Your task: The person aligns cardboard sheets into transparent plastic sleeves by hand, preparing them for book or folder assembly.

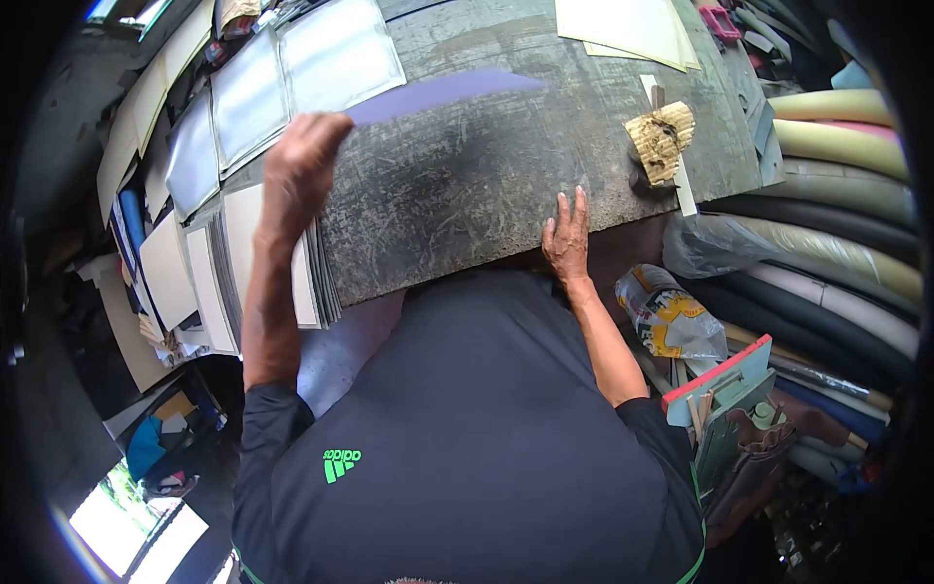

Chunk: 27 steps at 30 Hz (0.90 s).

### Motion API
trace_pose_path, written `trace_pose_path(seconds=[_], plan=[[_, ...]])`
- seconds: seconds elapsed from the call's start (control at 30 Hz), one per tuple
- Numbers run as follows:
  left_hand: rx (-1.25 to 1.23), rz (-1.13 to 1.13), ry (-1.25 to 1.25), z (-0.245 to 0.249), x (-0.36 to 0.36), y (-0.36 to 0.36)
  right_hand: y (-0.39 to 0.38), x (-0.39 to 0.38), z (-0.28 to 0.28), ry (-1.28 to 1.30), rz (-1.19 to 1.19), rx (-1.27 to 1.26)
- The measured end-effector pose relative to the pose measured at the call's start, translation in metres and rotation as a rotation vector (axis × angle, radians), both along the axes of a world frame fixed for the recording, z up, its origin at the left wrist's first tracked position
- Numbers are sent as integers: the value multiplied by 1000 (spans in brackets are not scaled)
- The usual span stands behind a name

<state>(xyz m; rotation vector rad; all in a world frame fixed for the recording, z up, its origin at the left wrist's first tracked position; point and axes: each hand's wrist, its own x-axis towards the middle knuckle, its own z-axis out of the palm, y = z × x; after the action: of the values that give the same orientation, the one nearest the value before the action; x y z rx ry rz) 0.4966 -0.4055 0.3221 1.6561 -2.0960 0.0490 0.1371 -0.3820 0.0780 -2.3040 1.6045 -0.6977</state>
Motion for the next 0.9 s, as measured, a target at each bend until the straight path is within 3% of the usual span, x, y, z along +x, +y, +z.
trace_pose_path(seconds=[0.1, 0.17, 0.27, 0.4, 0.47, 0.57, 0.67, 0.9], plan=[[-90, -5, -152, -55, -26, 39, -3, -3, 10, -70, 14, 123], [-112, -4, -89, -118, -38, 63, -7, 3, 26, -117, 1, 186], [97, 13, -67, -203, -52, 101, -7, 31, 52, -37, 207, 19], [269, 152, 16, -228, -65, 133, 0, 90, 51, 68, 684, 67], [353, 414, 120, -225, -66, 145, 6, 126, 38, 132, 848, 93], [462, 378, -4, -236, -56, 163, 15, 169, 23, 211, 988, 54], [517, 368, 11, -229, -55, 162, 12, 165, 23, 217, 984, 85], [507, 394, 116, -222, -56, 157, -51, 35, 9, 394, 461, 105]])
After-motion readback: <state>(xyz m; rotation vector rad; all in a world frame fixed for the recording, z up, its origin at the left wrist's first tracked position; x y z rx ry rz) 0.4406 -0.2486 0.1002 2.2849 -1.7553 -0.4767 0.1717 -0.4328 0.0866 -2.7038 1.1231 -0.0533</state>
